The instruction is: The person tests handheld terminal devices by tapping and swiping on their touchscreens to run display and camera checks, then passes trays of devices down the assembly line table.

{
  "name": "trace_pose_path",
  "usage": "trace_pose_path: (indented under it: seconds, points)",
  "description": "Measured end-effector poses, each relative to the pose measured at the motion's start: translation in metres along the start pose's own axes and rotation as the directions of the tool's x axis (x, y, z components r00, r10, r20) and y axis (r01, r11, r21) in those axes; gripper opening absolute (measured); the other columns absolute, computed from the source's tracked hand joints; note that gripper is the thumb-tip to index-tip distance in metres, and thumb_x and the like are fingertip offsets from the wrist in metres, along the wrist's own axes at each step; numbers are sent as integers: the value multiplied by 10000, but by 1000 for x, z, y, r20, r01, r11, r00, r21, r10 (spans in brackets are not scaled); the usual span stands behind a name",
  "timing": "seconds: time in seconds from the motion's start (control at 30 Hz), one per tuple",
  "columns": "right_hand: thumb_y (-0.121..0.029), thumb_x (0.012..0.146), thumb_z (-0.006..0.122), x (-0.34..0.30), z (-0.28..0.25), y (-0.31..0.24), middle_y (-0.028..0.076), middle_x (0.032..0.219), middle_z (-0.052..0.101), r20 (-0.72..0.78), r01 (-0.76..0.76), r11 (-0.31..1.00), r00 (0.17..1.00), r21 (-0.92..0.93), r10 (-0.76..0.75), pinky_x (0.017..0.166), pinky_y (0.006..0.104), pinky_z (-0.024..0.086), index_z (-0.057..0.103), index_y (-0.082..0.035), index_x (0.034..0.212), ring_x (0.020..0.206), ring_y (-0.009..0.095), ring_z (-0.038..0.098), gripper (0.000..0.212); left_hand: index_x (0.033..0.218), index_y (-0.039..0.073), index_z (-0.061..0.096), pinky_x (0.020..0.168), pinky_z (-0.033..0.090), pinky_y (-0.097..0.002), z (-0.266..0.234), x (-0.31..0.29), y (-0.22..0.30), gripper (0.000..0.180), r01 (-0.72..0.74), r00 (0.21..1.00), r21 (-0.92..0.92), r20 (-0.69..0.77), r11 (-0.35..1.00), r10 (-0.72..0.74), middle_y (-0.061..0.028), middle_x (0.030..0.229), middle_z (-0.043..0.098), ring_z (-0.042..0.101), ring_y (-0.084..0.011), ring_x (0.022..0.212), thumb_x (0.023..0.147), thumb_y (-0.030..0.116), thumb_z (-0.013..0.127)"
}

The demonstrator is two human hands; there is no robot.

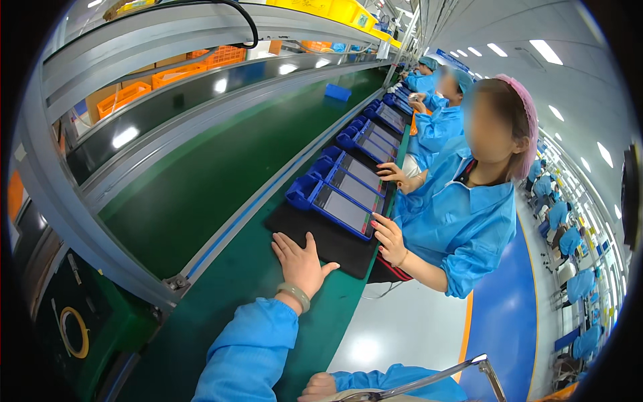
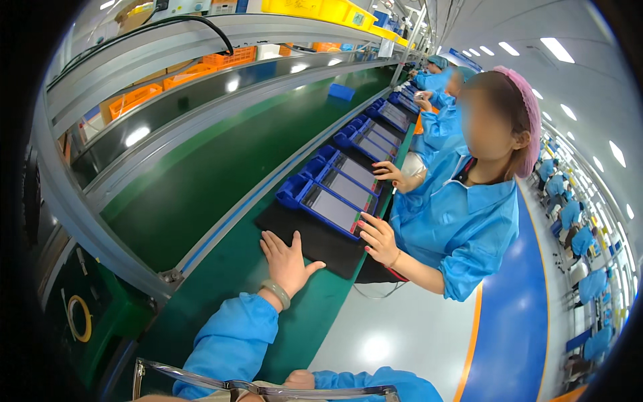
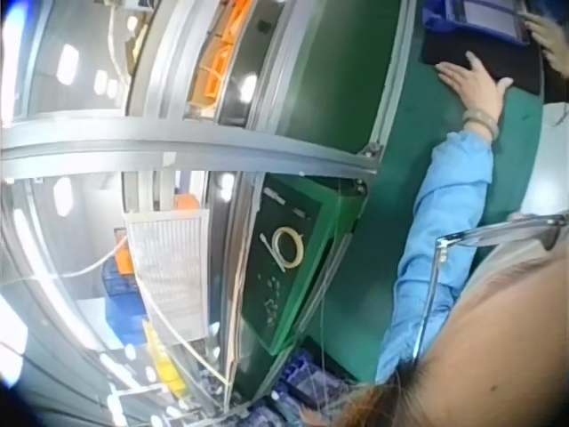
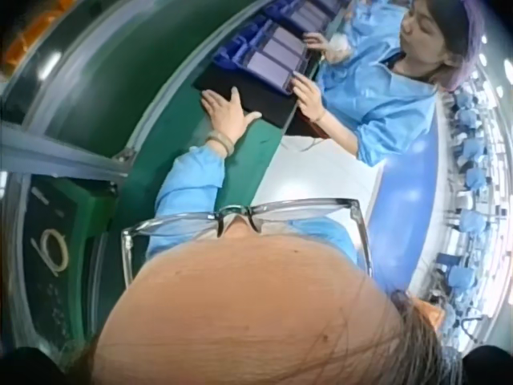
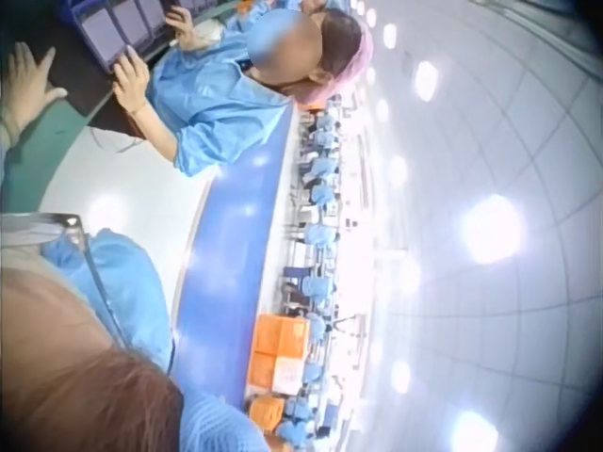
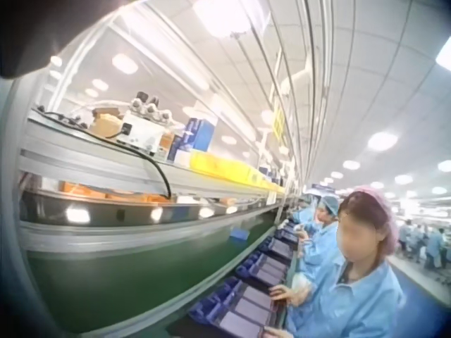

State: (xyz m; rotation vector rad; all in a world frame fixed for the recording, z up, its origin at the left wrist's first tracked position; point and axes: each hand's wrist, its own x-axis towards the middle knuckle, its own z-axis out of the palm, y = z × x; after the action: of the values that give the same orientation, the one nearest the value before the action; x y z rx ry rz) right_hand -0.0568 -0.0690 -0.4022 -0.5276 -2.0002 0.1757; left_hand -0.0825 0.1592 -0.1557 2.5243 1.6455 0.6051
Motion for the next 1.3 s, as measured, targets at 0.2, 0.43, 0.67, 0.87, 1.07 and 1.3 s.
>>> trace_pose_path:
  seconds: [0.2,0.43,0.67,0.87,1.07,1.3]
  points:
    - [-172,681,634,123,-49,-41,6,623,547,747,-102,985,643,-136,170,490,319,383,633,-71,812,555,175,542,165,1349,67,406,1075,141,-561,0,-1,-8,897,2,999,-72,-39,997,-5,-477,1280,269,203,-552,1282,709,671,581]
    - [-66,570,574,185,-62,-68,40,516,447,-116,-132,959,988,-251,106,421,341,283,595,-61,726,422,212,411,158,1381,74,357,1103,128,-503,-4,-30,-12,723,-37,997,-94,-75,995,30,-289,1410,282,207,-386,1351,837,529,499]
    - [-135,748,623,222,-58,-88,117,655,599,1,-603,784,793,-145,610,515,361,459,639,-67,743,579,276,597,70,1345,60,409,1078,212,-520,-48,-188,-82,672,-191,981,3,-28,982,191,-126,1419,358,313,-286,1319,827,471,527]
    - [-157,911,522,277,-7,-88,43,912,612,820,-878,341,450,335,354,733,236,463,547,17,1086,830,96,552,248,1242,-8,458,1042,274,-515,-120,-333,-93,670,-22,989,-133,139,991,40,-206,1286,458,377,-362,1249,774,450,599]
    - [-180,911,532,334,131,-186,142,1129,561,987,-988,151,17,41,-158,913,315,458,316,15,1365,1050,212,552,539,1251,-21,447,1028,292,-437,-137,-424,-74,661,45,977,-83,-203,996,-61,-198,1230,492,441,-329,1180,808,461,536]
    - [-120,831,593,312,271,-350,195,1014,536,979,-978,-207,17,-26,-204,885,399,479,477,41,1100,967,296,556,334,995,50,611,820,464,-357,-163,-516,-56,342,572,742,-169,-312,803,-594,-120,963,607,573,-275,919,758,296,633]
